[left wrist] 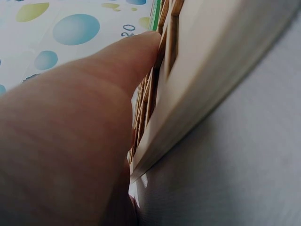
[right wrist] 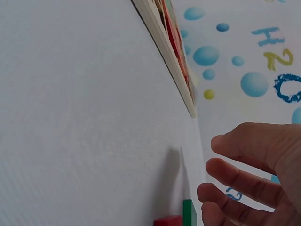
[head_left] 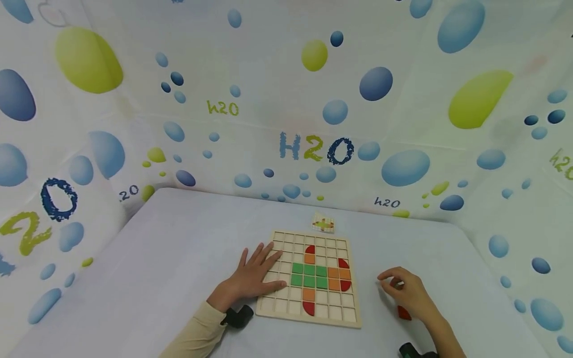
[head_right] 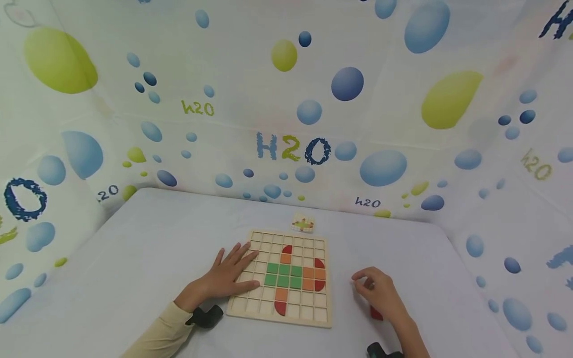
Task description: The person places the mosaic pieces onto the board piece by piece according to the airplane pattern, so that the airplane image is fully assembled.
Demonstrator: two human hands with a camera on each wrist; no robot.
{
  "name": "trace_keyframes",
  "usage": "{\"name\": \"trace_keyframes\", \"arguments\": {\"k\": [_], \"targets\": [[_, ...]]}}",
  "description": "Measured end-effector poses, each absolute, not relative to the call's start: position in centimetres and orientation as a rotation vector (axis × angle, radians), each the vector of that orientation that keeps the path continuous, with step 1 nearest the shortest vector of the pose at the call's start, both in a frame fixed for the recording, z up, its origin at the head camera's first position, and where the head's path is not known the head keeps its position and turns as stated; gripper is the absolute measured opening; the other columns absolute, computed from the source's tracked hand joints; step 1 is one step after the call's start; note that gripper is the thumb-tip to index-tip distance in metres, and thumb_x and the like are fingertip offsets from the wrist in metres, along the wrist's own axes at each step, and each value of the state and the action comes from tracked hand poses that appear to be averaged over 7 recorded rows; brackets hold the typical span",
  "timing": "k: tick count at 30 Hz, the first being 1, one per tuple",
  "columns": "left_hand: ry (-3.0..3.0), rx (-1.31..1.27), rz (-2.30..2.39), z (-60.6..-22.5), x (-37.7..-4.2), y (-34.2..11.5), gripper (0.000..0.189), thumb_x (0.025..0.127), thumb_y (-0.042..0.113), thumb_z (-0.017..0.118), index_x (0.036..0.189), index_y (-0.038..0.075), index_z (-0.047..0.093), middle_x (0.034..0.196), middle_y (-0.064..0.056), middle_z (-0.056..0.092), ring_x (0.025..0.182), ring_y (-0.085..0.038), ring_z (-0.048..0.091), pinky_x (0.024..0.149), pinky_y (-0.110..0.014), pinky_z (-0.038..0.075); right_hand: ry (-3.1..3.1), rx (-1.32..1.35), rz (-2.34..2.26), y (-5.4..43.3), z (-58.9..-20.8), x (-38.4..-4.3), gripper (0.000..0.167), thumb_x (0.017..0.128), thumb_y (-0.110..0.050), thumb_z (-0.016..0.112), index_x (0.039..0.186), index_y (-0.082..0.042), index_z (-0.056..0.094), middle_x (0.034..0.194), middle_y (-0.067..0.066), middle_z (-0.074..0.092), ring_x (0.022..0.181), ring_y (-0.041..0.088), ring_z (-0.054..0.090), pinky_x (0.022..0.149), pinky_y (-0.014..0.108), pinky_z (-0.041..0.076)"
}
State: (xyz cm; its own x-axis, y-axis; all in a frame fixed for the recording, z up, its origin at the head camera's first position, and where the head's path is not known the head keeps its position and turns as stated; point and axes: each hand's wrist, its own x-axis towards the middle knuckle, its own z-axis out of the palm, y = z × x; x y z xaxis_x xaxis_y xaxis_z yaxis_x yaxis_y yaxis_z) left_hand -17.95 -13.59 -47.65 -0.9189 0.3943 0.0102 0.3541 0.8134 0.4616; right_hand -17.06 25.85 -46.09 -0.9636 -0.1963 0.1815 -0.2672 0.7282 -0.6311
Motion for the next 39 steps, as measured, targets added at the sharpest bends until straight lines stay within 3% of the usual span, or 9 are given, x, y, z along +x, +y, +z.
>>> {"name": "trace_keyframes", "arguments": {"k": [9,31,39], "targets": [[2.916,0.595,0.708,-47.7,-18.1,-13.7,0.081,0.091,0.057,0.058,0.154,0.013,0.031,0.162,-0.013,0.016,0.15,-0.037,0.007,0.114,-0.064,0.0,-2.963,0.359,0.978,27.3,-45.3,-17.4,0.018,0.083,-0.003,0.074,0.1,-0.007,0.07,0.105,0.009,0.065,0.082,0.016,0.054,0.058,0.023,0.046],[2.901,0.589,0.73,-47.7,-17.8,-13.7,0.081,0.09,0.056,0.059,0.153,0.012,0.033,0.162,-0.014,0.017,0.149,-0.038,0.008,0.113,-0.065,0.0,-3.02,0.246,1.007,28.4,-45.7,-17.3,0.017,0.082,-0.003,0.074,0.099,-0.005,0.07,0.093,0.004,0.063,0.08,0.016,0.053,0.057,0.025,0.045],[2.907,0.588,0.723,-47.7,-17.8,-13.6,0.081,0.09,0.057,0.059,0.153,0.013,0.033,0.162,-0.014,0.017,0.149,-0.037,0.008,0.114,-0.065,0.001,-2.971,0.242,1.021,27.4,-45.9,-17.2,0.017,0.083,-0.006,0.075,0.099,-0.007,0.07,0.104,0.009,0.066,0.088,0.021,0.06,0.064,0.029,0.05]]}}
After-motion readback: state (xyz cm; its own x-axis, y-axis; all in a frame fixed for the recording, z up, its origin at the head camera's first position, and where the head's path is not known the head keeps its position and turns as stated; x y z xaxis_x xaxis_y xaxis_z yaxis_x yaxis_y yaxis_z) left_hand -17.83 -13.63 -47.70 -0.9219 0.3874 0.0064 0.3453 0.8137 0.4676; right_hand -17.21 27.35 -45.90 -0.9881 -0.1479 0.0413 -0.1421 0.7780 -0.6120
